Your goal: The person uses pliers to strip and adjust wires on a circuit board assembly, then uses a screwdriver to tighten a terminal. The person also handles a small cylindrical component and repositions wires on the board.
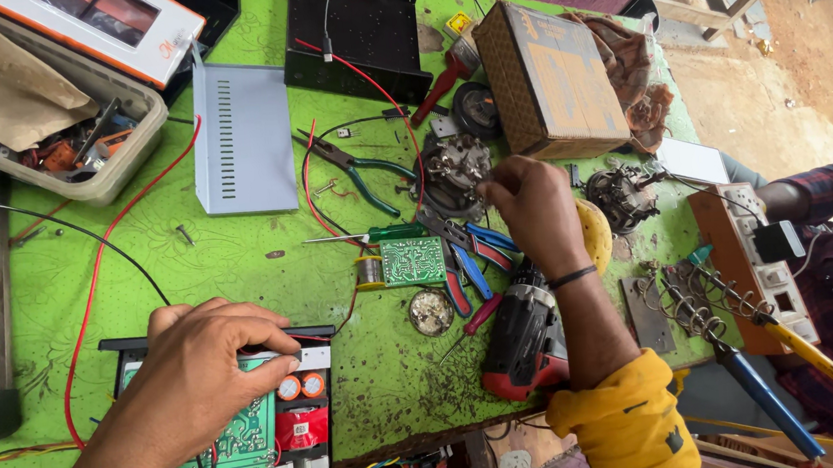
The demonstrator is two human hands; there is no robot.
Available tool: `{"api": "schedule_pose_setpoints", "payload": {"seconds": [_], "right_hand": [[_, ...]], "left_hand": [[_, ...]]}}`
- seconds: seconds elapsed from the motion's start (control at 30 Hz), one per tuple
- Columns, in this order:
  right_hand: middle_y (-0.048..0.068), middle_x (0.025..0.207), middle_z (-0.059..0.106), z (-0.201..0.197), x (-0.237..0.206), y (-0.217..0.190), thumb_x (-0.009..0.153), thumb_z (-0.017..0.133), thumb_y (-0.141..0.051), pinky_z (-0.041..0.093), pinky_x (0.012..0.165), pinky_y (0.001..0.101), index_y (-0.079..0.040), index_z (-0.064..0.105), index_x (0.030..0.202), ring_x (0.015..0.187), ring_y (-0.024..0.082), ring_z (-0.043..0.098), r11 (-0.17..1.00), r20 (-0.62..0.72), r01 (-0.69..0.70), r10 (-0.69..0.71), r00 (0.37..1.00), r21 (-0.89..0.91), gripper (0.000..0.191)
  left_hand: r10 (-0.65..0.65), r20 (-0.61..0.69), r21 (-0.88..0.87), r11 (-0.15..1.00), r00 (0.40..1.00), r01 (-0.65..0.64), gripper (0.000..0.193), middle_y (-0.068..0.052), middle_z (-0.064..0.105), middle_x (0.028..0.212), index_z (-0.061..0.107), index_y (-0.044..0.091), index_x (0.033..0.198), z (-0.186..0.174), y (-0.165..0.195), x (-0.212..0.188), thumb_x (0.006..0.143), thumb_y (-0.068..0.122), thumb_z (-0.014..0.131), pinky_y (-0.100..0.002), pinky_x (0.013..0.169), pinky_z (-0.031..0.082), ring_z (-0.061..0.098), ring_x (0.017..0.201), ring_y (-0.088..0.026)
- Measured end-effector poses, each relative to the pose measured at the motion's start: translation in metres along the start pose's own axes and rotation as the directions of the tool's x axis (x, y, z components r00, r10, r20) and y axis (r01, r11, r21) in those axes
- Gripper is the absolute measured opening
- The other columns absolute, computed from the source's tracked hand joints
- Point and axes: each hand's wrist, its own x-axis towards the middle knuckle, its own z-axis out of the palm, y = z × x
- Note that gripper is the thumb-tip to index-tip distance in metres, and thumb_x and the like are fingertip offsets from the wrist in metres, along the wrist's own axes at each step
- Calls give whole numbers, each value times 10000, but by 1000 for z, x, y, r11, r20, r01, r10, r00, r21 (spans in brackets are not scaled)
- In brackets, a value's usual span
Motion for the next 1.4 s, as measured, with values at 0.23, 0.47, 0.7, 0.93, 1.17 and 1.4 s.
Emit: {"api": "schedule_pose_setpoints", "payload": {"seconds": [0.23, 0.47, 0.7, 0.93, 1.17, 1.4], "right_hand": [[103, 1102, 763, 11, 19, 31, 945, 697, -70, 631, 871, 284, 19, 662, 1252, 963, 148, 752, 711, -49, -12, 65, 997, 703, 322], [128, 1047, 791, -3, 13, 30, 958, 756, -133, 614, 837, 307, 2, 757, 1166, 907, 167, 739, 957, -102, -61, 94, 990, 285, 248], [195, 1104, 701, 2, 3, 0, 747, 889, -218, 588, 741, 354, 69, 650, 1201, 961, 285, 701, 979, -10, 186, -186, 982, 77, 588], [207, 975, 754, 0, 6, 6, 916, 722, -97, 563, 783, 394, 20, 718, 1151, 882, 297, 739, 976, 5, 216, -216, 976, 23, 262], [184, 868, 746, 7, 10, 9, 966, 665, -98, 555, 732, 393, -1, 726, 1117, 763, 263, 730, 999, -9, 29, -29, 1000, 27, 189], [91, 904, 781, 12, 13, 10, 959, 733, -185, 600, 696, 290, -29, 756, 1062, 764, 131, 743, 983, -127, -73, 95, 987, 167, 188]], "left_hand": [[125, -51, -5, 992, 991, -125, 192, 66, 798, 1131, 861, 242, 860, 5, -6, 1, 747, 387, 805, -378, 1000, 319, 660, 1135, -127], [22, -7, -15, 1000, 1000, -22, 236, 65, 779, 1151, 852, 232, 901, 2, -4, -1, 715, 374, 830, -346, 986, 331, 660, 1105, -108], [76, -35, -15, 997, 997, -76, 200, 75, 800, 1131, 859, 234, 861, 5, -10, -3, 731, 377, 807, -362, 978, 342, 679, 1114, -108], [94, -37, -1, 996, 995, -94, 183, 73, 807, 1107, 863, 241, 840, 6, -10, -1, 737, 381, 808, -366, 975, 344, 684, 1111, -114], [75, -27, 1, 997, 997, -75, 196, 70, 799, 1117, 860, 244, 858, 5, -9, 0, 723, 377, 812, -366, 970, 345, 680, 1114, -111], [69, -29, -1, 998, 997, -69, 205, 66, 801, 1123, 863, 244, 868, 6, -8, 0, 716, 374, 819, -367, 973, 346, 681, 1115, -116]]}}
